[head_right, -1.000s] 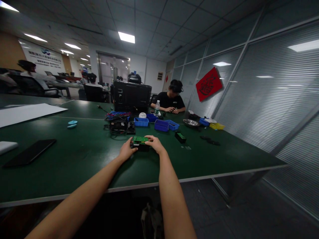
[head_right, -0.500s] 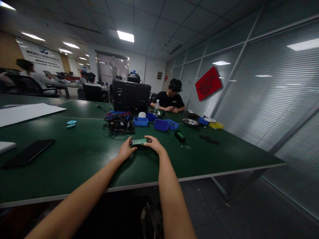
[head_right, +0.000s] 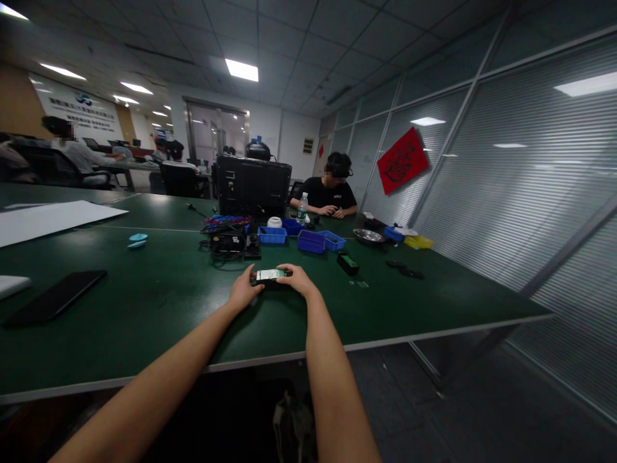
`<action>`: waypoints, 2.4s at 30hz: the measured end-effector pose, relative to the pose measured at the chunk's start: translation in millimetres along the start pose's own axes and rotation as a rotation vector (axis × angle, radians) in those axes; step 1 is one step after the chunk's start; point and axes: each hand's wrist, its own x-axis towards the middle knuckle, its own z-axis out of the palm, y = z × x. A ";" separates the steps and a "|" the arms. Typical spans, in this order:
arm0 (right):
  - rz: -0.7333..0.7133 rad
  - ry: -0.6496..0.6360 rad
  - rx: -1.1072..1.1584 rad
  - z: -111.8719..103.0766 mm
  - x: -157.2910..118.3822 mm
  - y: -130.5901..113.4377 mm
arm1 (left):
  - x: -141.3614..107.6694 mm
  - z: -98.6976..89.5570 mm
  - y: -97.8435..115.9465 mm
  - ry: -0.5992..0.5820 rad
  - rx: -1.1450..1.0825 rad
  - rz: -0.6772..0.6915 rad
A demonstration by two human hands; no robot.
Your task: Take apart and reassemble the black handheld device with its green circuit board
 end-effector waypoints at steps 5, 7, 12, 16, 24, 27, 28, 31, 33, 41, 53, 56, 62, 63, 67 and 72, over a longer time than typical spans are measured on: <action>0.008 0.018 0.036 -0.2 -1.0 1.3 | -1.4 -1.0 1.5 -0.008 -0.012 -0.002; 0.029 0.017 0.086 -0.3 -0.3 4.8 | -1.3 -0.2 0.9 -0.003 -0.019 0.004; 0.101 -0.007 0.109 -3.4 0.8 12.2 | -1.1 1.0 -0.7 0.004 -0.020 0.021; 0.129 -0.008 0.173 -6.4 -2.0 9.1 | -1.3 0.6 -0.7 -0.004 -0.008 0.005; 0.150 0.043 -0.115 -0.9 0.0 7.5 | 0.6 1.5 -2.8 0.015 0.007 -0.013; 0.265 0.275 -0.224 -10.8 2.6 17.6 | 1.2 1.2 -3.1 0.011 0.002 -0.031; 0.329 0.372 -0.265 -15.7 2.9 21.7 | 1.3 1.1 -3.2 0.012 -0.002 -0.032; 0.499 0.568 -0.379 -29.8 1.8 32.6 | 1.5 0.7 -3.4 0.016 -0.014 -0.031; 0.542 0.630 -0.423 -35.5 0.9 37.3 | 1.5 0.8 -3.6 0.017 -0.021 -0.026; 0.489 0.676 -0.547 -21.7 4.2 34.0 | 1.7 1.6 -3.3 0.019 -0.027 -0.028; 0.409 0.478 -0.666 4.3 5.9 18.1 | 3.0 3.3 -6.3 0.024 -0.023 -0.010; 0.438 0.459 -0.677 3.7 4.8 15.4 | 3.0 3.2 -6.4 0.025 -0.031 0.002; 0.415 0.512 -0.743 6.5 2.9 10.0 | 1.8 1.4 -4.6 0.018 -0.039 0.006; 0.405 0.519 -0.782 7.0 2.4 9.2 | 2.0 1.8 -4.9 0.020 -0.037 0.010; 0.335 0.493 -0.987 12.5 -0.5 6.0 | 3.3 4.5 -7.1 0.028 -0.022 0.017; 0.250 0.371 -1.123 28.4 -3.5 -2.7 | 3.5 5.0 -6.7 0.028 -0.020 0.013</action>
